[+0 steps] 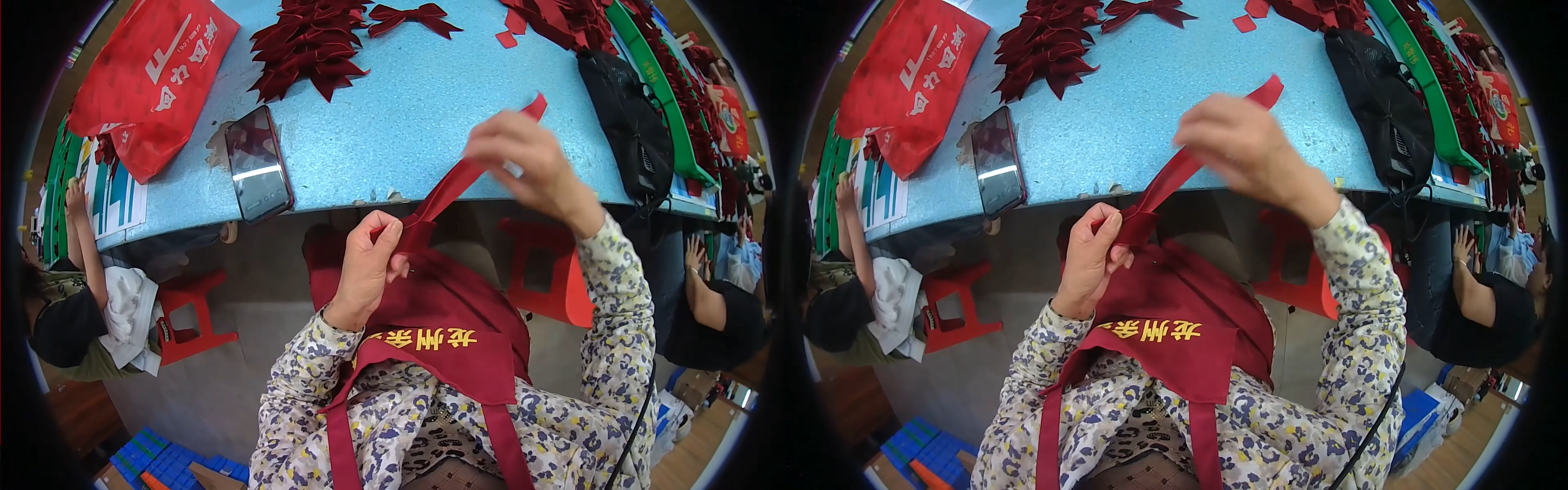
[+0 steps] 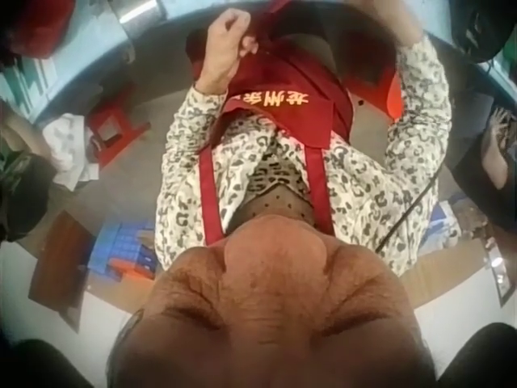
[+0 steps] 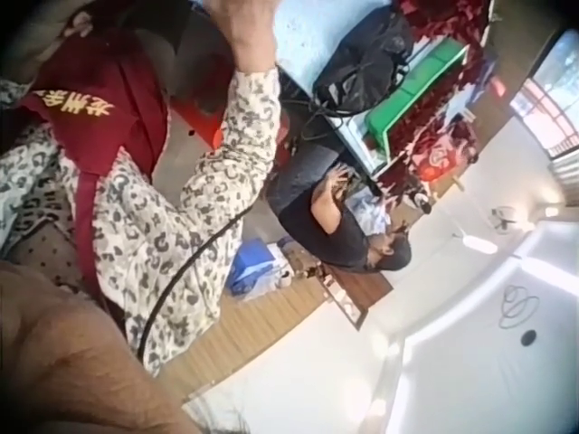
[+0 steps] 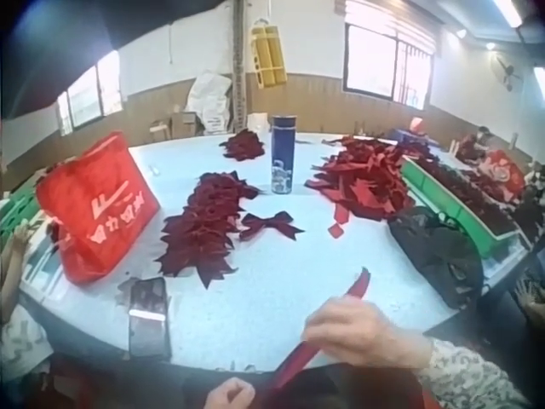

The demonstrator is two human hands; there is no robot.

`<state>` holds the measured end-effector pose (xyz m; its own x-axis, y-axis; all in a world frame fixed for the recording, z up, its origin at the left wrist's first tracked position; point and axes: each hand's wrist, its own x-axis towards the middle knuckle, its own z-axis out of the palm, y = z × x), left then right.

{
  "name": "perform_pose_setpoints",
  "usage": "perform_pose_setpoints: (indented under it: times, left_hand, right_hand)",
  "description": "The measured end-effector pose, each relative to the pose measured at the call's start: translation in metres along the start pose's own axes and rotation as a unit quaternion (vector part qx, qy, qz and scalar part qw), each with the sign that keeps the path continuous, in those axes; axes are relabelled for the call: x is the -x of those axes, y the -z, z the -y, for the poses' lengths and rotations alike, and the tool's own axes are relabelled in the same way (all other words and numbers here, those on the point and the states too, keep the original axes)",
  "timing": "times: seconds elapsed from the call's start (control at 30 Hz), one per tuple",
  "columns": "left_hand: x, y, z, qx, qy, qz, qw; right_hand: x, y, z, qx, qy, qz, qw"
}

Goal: Folding and assembling red fabric ribbons into decorative bows or flower-like shapes.

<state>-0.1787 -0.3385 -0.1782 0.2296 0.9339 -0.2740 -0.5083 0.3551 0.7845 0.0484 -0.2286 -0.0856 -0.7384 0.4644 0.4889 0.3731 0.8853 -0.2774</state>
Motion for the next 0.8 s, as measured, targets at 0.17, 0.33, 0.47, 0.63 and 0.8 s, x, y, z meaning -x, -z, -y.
perform_pose_setpoints:
  times: [0.17, 0.33, 0.47, 0.63, 0.8]
  left_hand:
    - [0.000, -0.001, -0.001, 0.002, -0.020, -0.004, 1.000]
    - [0.002, -0.006, -0.010, -0.001, -0.012, -0.017, 1.000]
    - [0.003, -0.008, -0.015, 0.001, -0.007, -0.035, 0.999]
    - [0.002, -0.013, -0.021, -0.023, -0.019, -0.063, 0.998]
    - [-0.007, -0.019, -0.016, -0.016, -0.073, -0.041, 0.996]
  right_hand:
    - [-0.004, -0.029, 0.015, -0.022, 0.060, 0.059, 0.996]
    - [-0.005, -0.037, 0.010, -0.024, 0.064, 0.058, 0.996]
    - [-0.010, -0.038, 0.004, -0.012, 0.071, 0.053, 0.996]
    - [-0.016, -0.034, -0.005, -0.003, 0.083, 0.053, 0.995]
    - [-0.013, -0.030, -0.024, 0.011, 0.097, 0.050, 0.994]
